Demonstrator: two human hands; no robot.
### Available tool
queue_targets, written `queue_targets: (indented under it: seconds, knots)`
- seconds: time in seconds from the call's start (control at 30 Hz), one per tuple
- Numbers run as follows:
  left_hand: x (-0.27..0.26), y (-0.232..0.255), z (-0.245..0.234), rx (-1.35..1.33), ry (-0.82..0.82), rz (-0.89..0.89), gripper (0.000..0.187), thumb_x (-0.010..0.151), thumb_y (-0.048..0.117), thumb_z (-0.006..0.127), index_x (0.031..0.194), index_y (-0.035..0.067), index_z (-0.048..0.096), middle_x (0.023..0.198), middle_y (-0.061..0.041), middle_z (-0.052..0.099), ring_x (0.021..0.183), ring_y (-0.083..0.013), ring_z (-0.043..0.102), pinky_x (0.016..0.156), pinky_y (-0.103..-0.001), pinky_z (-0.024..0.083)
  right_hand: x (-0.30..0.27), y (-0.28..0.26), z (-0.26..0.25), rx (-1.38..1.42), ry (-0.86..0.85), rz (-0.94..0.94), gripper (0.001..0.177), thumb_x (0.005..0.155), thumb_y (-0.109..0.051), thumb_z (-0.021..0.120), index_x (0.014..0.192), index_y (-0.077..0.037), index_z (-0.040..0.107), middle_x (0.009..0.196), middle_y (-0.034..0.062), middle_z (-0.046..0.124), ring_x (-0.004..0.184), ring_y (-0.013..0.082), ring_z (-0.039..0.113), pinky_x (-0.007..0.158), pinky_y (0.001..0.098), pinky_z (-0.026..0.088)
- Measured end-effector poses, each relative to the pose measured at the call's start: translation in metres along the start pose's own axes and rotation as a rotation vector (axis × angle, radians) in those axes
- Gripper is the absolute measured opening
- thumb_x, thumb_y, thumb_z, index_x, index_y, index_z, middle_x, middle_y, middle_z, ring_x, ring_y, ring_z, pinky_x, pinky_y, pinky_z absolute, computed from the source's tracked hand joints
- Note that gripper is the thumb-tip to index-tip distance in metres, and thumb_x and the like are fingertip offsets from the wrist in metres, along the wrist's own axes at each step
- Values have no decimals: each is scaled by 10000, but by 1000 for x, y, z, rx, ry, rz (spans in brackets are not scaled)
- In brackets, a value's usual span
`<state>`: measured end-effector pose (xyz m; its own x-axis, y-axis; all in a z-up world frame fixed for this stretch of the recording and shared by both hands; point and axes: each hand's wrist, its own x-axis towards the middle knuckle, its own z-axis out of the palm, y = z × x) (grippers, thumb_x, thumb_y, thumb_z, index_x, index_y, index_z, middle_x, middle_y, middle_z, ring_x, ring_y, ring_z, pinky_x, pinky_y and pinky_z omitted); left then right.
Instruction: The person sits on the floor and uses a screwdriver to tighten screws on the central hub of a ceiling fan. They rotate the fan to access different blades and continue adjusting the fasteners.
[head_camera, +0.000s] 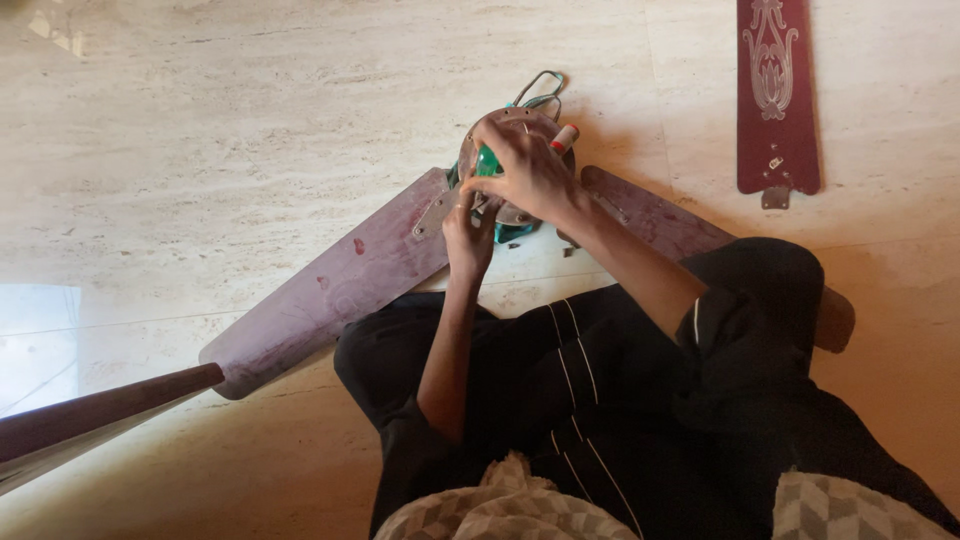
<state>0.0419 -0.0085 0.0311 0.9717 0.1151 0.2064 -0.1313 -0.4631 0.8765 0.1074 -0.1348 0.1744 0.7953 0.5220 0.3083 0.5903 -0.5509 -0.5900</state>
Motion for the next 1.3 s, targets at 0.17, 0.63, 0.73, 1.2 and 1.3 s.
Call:
queue_targets:
  seconds: [0.17,0.63,0.73,1.2,1.3]
  knots:
    - [24,-1,-9,-49,60,121,109,972,14,661,1069,11,709,759,-179,715,642,-263,727,595,-376,555,-3,-14,-14,-309,-24,-75,525,896,-409,759,1157,-9,542,1003,147,689,798,260,712,697,414,579]
    - [26,11,-32,-250,-99,122,226,994,11,637,1218,-13,629,862,-141,756,814,-158,762,743,-313,643,0,-24,-25,43,-169,-88,229,892,-24,726,1118,9,749,1080,167,749,855,232,749,757,323,629]
    - [22,20,-32,-189,8,154,313,889,17,709,1190,-37,638,881,-176,760,801,-201,764,664,-336,597,5,-31,-32,-38,-151,-45,325,861,-198,816,1086,22,735,969,155,750,787,236,737,724,349,608]
    - [29,66,-49,-80,5,313,413,830,26,727,1219,-67,626,1038,-246,701,893,-329,719,743,-395,589,-3,-18,-30,-121,-37,-87,237,931,-136,750,1115,13,747,964,154,754,803,230,741,733,346,631]
    - [26,79,-51,-54,87,252,408,773,-20,749,1177,-23,692,1037,-221,731,929,-318,727,782,-400,582,-6,-30,-43,-229,-112,56,355,832,-299,863,919,26,748,794,143,749,780,265,726,769,424,575]
